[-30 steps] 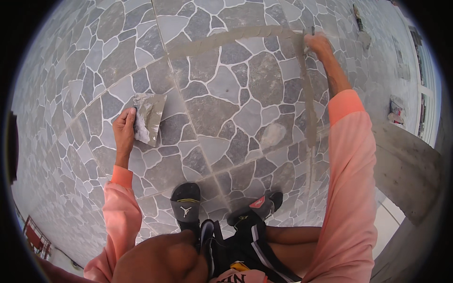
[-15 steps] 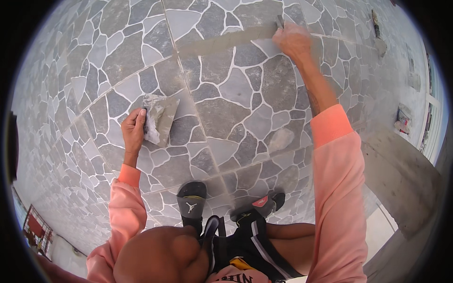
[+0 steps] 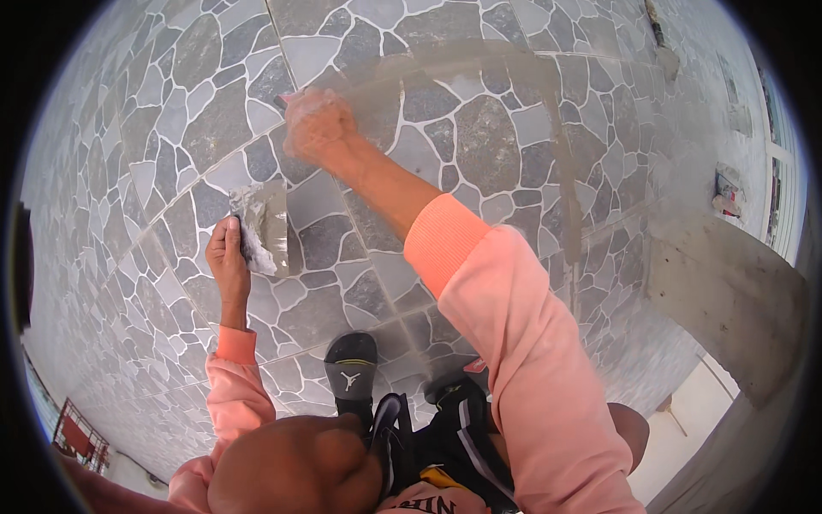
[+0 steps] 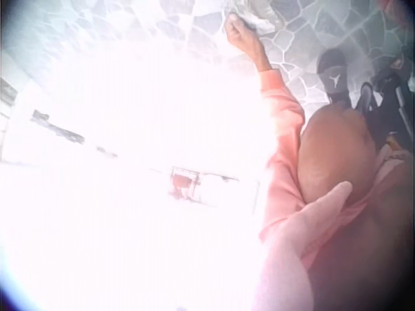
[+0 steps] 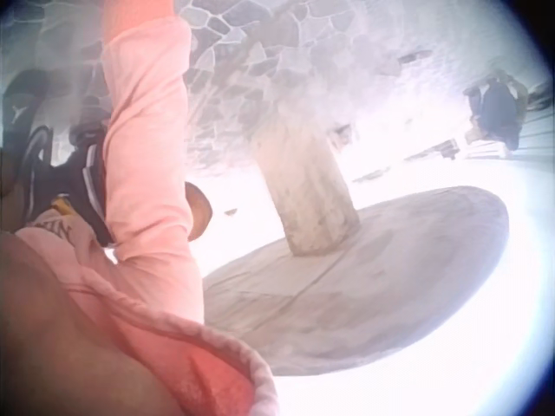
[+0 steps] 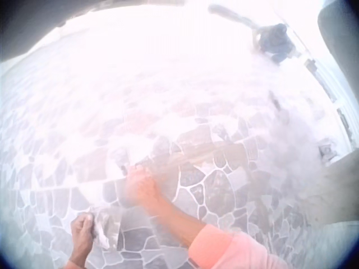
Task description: The person spreads grout onto a floor tile joint using a small spatula, then wipes away excess grout using a pink sponge and a grey cloth.
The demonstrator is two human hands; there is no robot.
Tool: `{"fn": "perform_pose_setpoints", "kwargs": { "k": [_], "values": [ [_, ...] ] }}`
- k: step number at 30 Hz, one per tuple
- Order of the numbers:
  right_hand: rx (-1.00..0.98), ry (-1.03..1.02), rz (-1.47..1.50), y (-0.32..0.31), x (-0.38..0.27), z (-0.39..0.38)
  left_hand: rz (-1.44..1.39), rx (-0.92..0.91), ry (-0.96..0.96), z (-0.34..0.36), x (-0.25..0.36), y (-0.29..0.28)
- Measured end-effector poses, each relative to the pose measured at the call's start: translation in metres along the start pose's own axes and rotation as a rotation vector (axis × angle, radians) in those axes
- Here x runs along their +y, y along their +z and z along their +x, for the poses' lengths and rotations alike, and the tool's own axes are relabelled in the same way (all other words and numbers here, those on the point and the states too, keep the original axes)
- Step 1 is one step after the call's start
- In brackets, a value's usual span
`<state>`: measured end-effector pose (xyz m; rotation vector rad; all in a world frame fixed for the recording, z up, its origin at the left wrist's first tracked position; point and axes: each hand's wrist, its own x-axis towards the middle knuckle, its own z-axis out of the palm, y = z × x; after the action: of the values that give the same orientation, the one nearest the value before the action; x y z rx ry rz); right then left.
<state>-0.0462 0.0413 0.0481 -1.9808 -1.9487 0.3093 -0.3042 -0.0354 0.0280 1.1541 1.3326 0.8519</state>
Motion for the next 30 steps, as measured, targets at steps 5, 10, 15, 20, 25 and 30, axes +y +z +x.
{"fn": "perform_pose_setpoints", "kwargs": {
  "k": [5,10,15,20,25,30],
  "values": [
    [-0.538,0.292,0.478,-0.027,-0.010,0.009,-0.201,0.077,-0.027,-0.001,0.010,-0.017],
    [-0.434,0.552,1.408,-0.060,0.030,-0.030,-0.365,-0.041,-0.142,0.008,0.039,-0.008],
    [-0.323,0.475,1.570,-0.106,0.034,-0.061,-0.527,-0.093,-0.223,0.014,0.067,0.032],
    [-0.159,0.312,1.258,-0.135,0.006,-0.092,-0.520,-0.184,-0.258,0.012,0.084,0.061],
    [0.083,-0.354,0.685,-0.149,-0.017,-0.106,-0.611,-0.236,-0.277,0.002,0.106,0.083],
    [0.188,-0.769,0.342,-0.152,-0.015,-0.106,-0.753,-0.219,-0.259,-0.015,0.132,0.094]
  ]
}}
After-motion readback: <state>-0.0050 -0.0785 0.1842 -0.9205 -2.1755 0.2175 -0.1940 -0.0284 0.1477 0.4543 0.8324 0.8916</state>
